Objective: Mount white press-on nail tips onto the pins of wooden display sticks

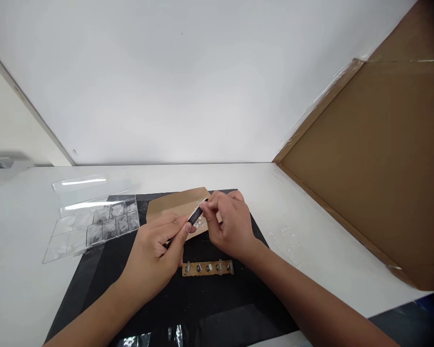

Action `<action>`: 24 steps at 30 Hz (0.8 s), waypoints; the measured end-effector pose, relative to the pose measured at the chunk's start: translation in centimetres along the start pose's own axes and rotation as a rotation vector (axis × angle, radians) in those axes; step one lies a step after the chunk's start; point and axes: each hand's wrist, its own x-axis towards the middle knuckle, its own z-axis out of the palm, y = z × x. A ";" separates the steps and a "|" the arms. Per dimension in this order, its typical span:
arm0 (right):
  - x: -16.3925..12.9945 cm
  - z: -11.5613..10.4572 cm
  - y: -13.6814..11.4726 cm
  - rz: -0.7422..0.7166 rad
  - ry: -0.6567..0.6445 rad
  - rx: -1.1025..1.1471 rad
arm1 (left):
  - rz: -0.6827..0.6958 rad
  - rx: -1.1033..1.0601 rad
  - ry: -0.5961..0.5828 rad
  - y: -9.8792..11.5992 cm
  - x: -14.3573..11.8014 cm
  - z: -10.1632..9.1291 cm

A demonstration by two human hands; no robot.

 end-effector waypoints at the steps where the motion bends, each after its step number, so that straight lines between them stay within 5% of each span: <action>1: 0.0 -0.1 0.0 -0.008 -0.018 0.006 | -0.006 -0.013 -0.007 0.0 0.0 0.1; 16: -0.5 -0.6 0.4 -0.111 0.008 0.005 | -0.167 -0.150 -0.053 -0.4 -0.3 0.0; 24: -0.4 -0.5 0.4 -0.162 0.028 -0.084 | -0.119 -0.120 -0.034 -0.5 -0.3 -0.1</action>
